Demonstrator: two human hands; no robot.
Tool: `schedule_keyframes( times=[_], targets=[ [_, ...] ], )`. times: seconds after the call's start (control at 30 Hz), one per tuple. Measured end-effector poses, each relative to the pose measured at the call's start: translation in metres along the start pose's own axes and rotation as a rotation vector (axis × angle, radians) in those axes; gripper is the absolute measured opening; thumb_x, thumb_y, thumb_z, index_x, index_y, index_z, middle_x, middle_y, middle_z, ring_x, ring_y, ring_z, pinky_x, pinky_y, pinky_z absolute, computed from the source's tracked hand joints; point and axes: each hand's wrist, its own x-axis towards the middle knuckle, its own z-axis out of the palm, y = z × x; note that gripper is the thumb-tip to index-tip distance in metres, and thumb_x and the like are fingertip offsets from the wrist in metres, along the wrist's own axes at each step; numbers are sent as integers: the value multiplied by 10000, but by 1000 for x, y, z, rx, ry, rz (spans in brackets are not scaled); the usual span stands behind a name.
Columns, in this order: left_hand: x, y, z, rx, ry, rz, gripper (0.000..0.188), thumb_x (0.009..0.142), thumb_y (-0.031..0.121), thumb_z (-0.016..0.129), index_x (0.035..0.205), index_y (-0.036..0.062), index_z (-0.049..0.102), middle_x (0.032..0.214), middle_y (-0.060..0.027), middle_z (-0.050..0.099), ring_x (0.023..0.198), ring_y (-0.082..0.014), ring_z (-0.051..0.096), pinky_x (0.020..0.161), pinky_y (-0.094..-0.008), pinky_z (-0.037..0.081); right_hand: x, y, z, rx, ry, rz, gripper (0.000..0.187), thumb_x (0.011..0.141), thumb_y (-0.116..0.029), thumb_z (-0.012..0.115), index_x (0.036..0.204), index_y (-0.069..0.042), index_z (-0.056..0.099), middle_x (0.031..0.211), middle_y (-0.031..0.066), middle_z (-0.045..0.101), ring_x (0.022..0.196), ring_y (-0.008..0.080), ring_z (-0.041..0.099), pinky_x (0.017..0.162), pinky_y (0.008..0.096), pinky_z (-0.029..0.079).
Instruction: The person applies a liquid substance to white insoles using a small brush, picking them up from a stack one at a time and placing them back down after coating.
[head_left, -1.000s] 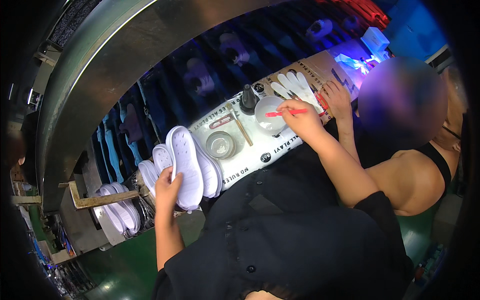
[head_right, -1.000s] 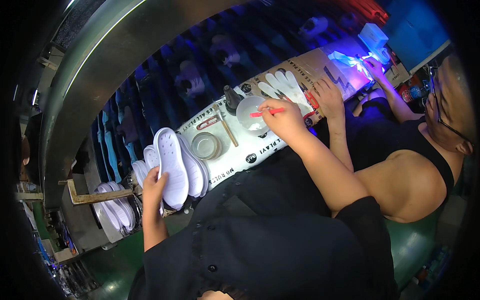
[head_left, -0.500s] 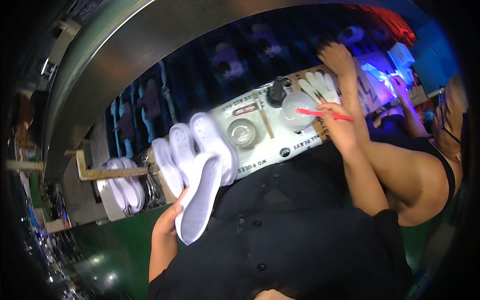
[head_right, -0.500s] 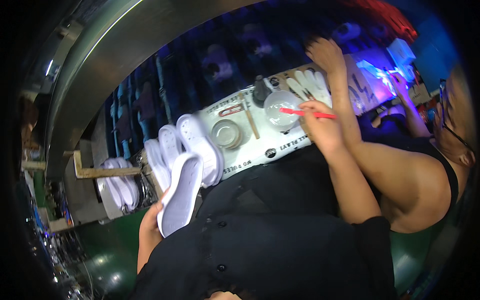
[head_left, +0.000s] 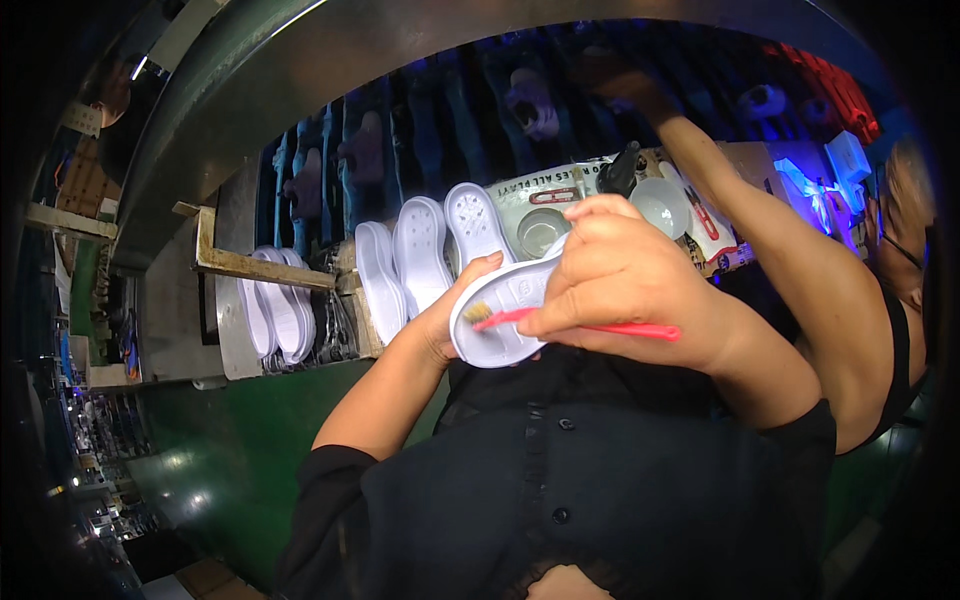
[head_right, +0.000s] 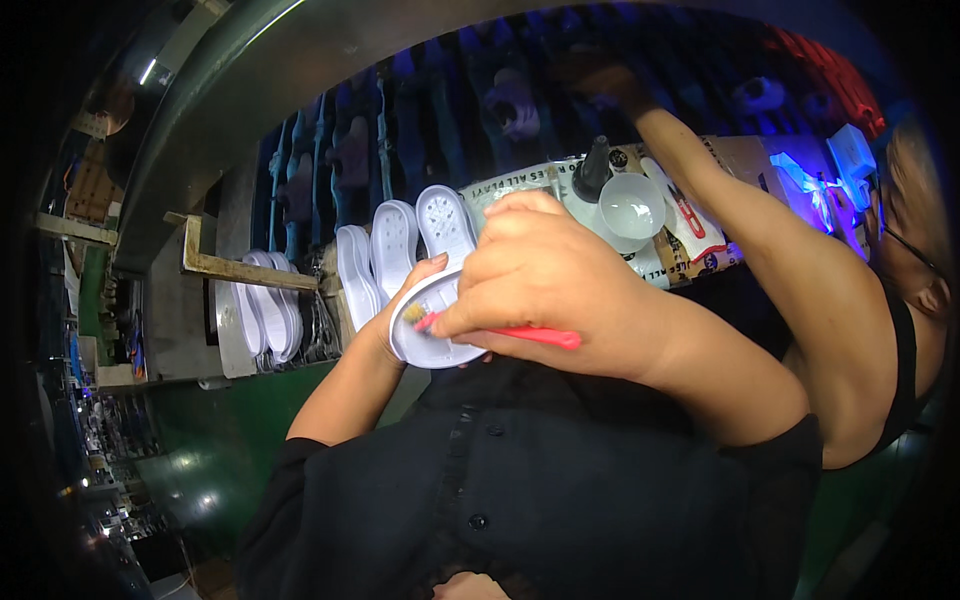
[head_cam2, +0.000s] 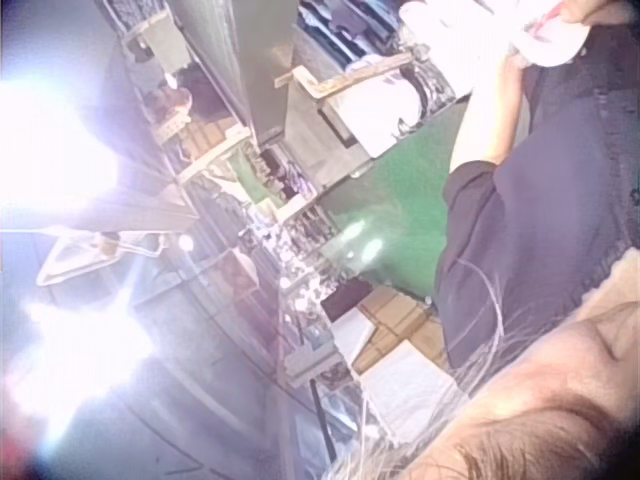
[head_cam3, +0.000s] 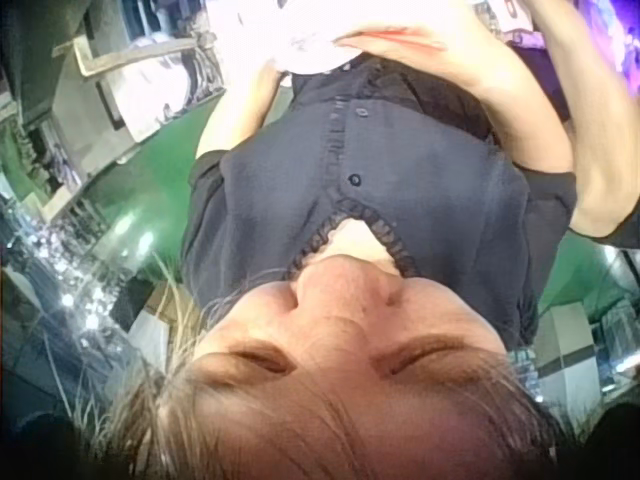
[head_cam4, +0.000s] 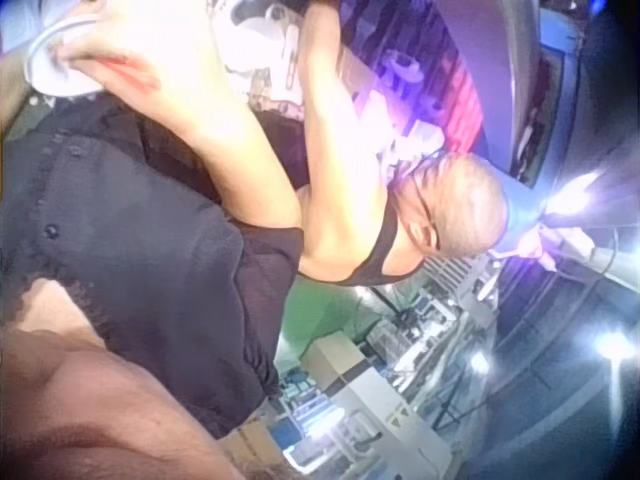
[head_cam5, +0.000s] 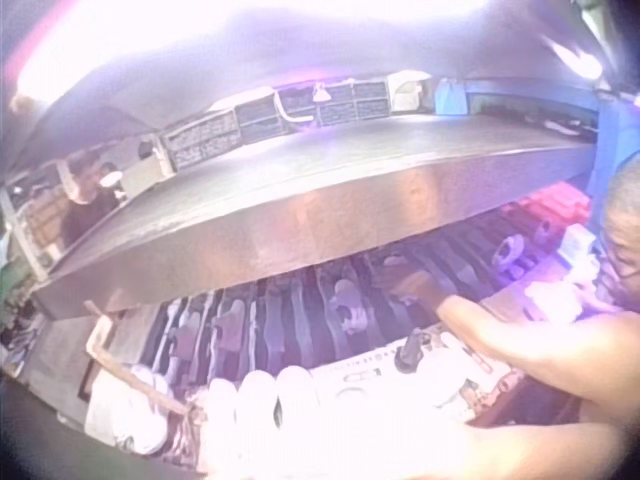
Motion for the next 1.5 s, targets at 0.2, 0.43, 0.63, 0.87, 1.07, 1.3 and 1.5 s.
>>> schedule_keyframes(
  times=[0.2, 0.43, 0.63, 0.87, 1.07, 1.3, 1.5],
  targets=[
    [3, -2, -33, -75, -28, -158, 810, 814, 577, 556, 1392, 28, 412, 1249, -318, 524, 1022, -506, 593, 744, -672, 513, 2, 24, -18, -198, -56, -35, 112, 765, -208, 729, 876, -195, 728, 704, -17, 597, 765, 201, 553, 872, 353, 371],
    [2, -6, -51, -323, -336, -242, 984, 693, 512, 604, 1460, -18, 288, 1384, -281, 439, 1086, -434, 602, 701, -576, 568, -30, 48, -44, -178, -172, 139, 109, 722, -169, 762, 827, -185, 737, 658, -21, 593, 721, 191, 530, 820, 323, 377],
    [-15, -11, -46, -204, -211, -26, 1084, 642, 512, 667, 1488, 4, 217, 1440, -286, 356, 1090, -389, 613, 760, -466, 593, -60, 46, -31, -270, -14, 282, 124, 706, -117, 758, 823, -100, 722, 690, 23, 563, 737, 216, 524, 816, 372, 413],
    [-19, -9, -58, -63, -11, 161, 885, 705, 525, 623, 1384, -8, 429, 1238, -249, 576, 999, -339, 653, 858, -409, 549, -68, 25, 25, 13, 124, 396, 69, 768, -122, 707, 819, -79, 690, 730, 43, 656, 688, 224, 581, 726, 334, 418],
    [-16, -1, -47, 45, 63, 471, 876, 751, 518, 536, 1368, -82, 370, 1173, -292, 582, 952, -406, 651, 821, -469, 552, -65, 3, 44, 166, 135, 411, 89, 767, -119, 728, 846, -79, 715, 738, 20, 658, 680, 189, 549, 736, 312, 412],
    [-40, 27, 8, -301, -155, 457, 681, 869, 397, 401, 1395, -35, 369, 1325, -280, 495, 1119, -434, 572, 961, -535, 481, -98, 8, 11, 421, 760, 594, 146, 949, -101, 557, 1022, 10, 616, 861, 76, 648, 780, 113, 591, 713, 251, 469],
    [48, 79, 117, -154, -402, 300, 794, 871, 531, 423, 1453, 39, 199, 1384, -286, 398, 1188, -463, 491, 981, -543, 461, -181, -1, -26, 209, 1104, 749, 142, 970, -88, 518, 1019, 19, 598, 845, 65, 619, 797, 116, 586, 741, 244, 467]
  ],
)
